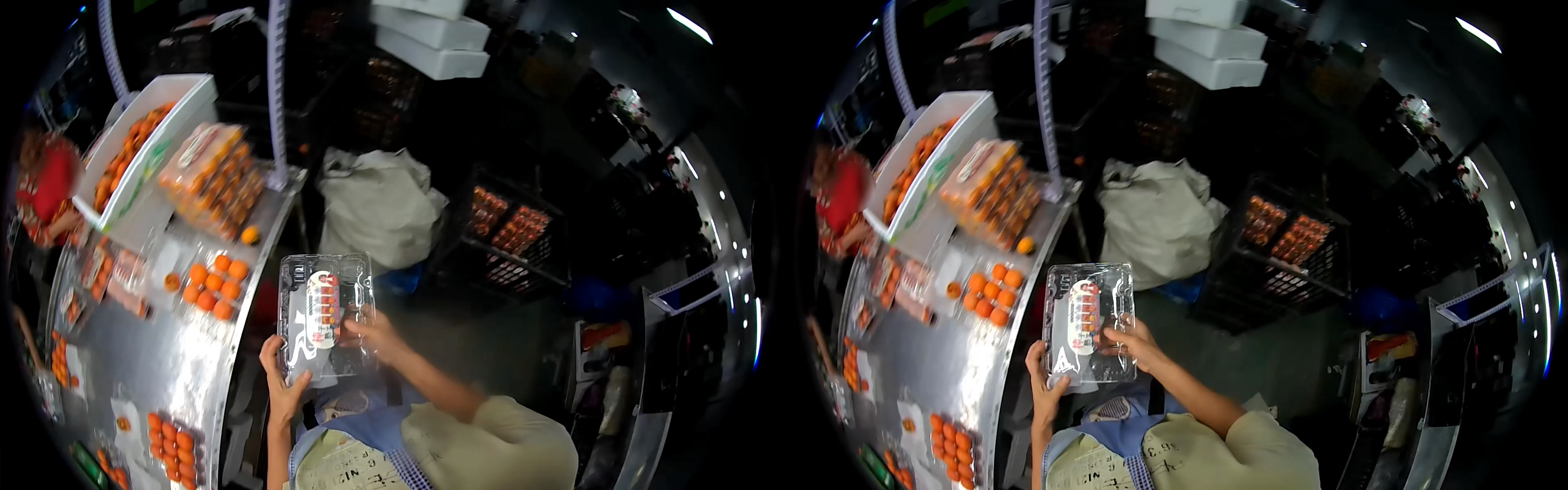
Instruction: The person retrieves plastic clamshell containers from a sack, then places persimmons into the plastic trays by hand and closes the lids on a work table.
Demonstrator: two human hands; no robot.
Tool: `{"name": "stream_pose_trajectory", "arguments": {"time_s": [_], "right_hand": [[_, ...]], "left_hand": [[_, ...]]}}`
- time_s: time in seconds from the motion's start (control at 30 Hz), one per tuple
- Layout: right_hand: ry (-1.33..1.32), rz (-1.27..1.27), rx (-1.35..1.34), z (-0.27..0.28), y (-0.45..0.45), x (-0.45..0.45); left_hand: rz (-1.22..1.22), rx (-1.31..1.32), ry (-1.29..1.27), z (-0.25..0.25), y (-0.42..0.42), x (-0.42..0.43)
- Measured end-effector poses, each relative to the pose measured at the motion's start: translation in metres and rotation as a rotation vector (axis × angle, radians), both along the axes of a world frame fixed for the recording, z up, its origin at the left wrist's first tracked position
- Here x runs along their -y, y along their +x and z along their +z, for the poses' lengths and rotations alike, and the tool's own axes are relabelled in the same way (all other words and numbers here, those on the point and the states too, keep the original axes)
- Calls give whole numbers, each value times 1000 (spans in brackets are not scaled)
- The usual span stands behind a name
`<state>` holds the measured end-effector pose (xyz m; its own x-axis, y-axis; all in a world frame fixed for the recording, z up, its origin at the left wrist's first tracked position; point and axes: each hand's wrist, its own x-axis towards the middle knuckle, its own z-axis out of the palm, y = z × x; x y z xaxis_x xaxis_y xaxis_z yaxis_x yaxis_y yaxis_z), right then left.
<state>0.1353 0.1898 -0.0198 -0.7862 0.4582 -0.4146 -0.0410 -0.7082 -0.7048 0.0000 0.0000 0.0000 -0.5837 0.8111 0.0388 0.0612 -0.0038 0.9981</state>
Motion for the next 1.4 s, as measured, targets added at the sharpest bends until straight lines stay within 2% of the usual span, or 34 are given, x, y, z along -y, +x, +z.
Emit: {"name": "stream_pose_trajectory", "arguments": {"time_s": [0.03, 0.07, 0.1, 0.17, 0.2, 0.3, 0.33, 0.43, 0.47, 0.5, 0.57, 0.63, 0.67, 0.77, 0.83, 0.9, 1.1, 1.13, 1.23, 1.3, 1.37, 1.4], "right_hand": [[60, -43, -41, -2, -9, 2], [117, -85, -81, -3, -16, 3], [162, -114, -8, 19, 57, -53], [241, -188, -61, 17, 55, -71], [446, -168, -31, 18, 67, -109], [450, -267, -24, 27, 100, -134], [483, -257, 71, 22, 110, -139], [221, -369, 111, 11, 132, -161], [207, -412, 93, 4, 139, -168], [219, -466, 91, 5, 142, -179], [225, -548, 70, -5, 149, -194], [195, -721, 92, -9, 146, -214], [234, -728, 114, -11, 151, -229], [246, -797, 140, -6, 152, -268], [308, -859, 208, -7, 143, -294], [332, -912, 315, -1, 143, -314], [306, -954, 495, 5, 110, -367], [297, -952, 506, 6, 101, -375], [403, -939, 670, 18, 62, -411], [493, -911, 633, 15, 47, -433], [588, -892, 554, 7, 30, -460], [633, -864, 499, 4, 21, -475]], "left_hand": [[129, 168, 48, 0, -1, -10], [264, 53, 68, -9, -4, -18], [211, 304, 7, -5, 65, -78], [107, 601, -104, -16, 52, -105], [74, 663, -35, -25, 63, -145], [11, 721, 10, -28, 80, -195], [-5, 766, 8, -32, 84, -209], [-63, 712, -60, -36, 95, -255], [-121, 666, -117, -28, 97, -267], [-191, 584, -144, -42, 95, -280], [-358, 583, -72, -53, 86, -304], [-425, 630, 29, -74, 61, -342], [-385, 655, -32, -82, 49, -366], [-233, 268, -225, -105, 3, -458], [-189, -190, -230, -145, -42, -524], [-156, -541, -237, -157, -69, -593], [-305, -1040, -752, -183, -129, -750], [-230, -1161, -654, -196, -134, -759], [-713, -852, -1143, -204, -136, -780], [-935, -704, -1012, -266, -130, -764], [-989, -818, -788, -271, -104, -728], [-959, -893, -535, -267, -96, -708]]}}
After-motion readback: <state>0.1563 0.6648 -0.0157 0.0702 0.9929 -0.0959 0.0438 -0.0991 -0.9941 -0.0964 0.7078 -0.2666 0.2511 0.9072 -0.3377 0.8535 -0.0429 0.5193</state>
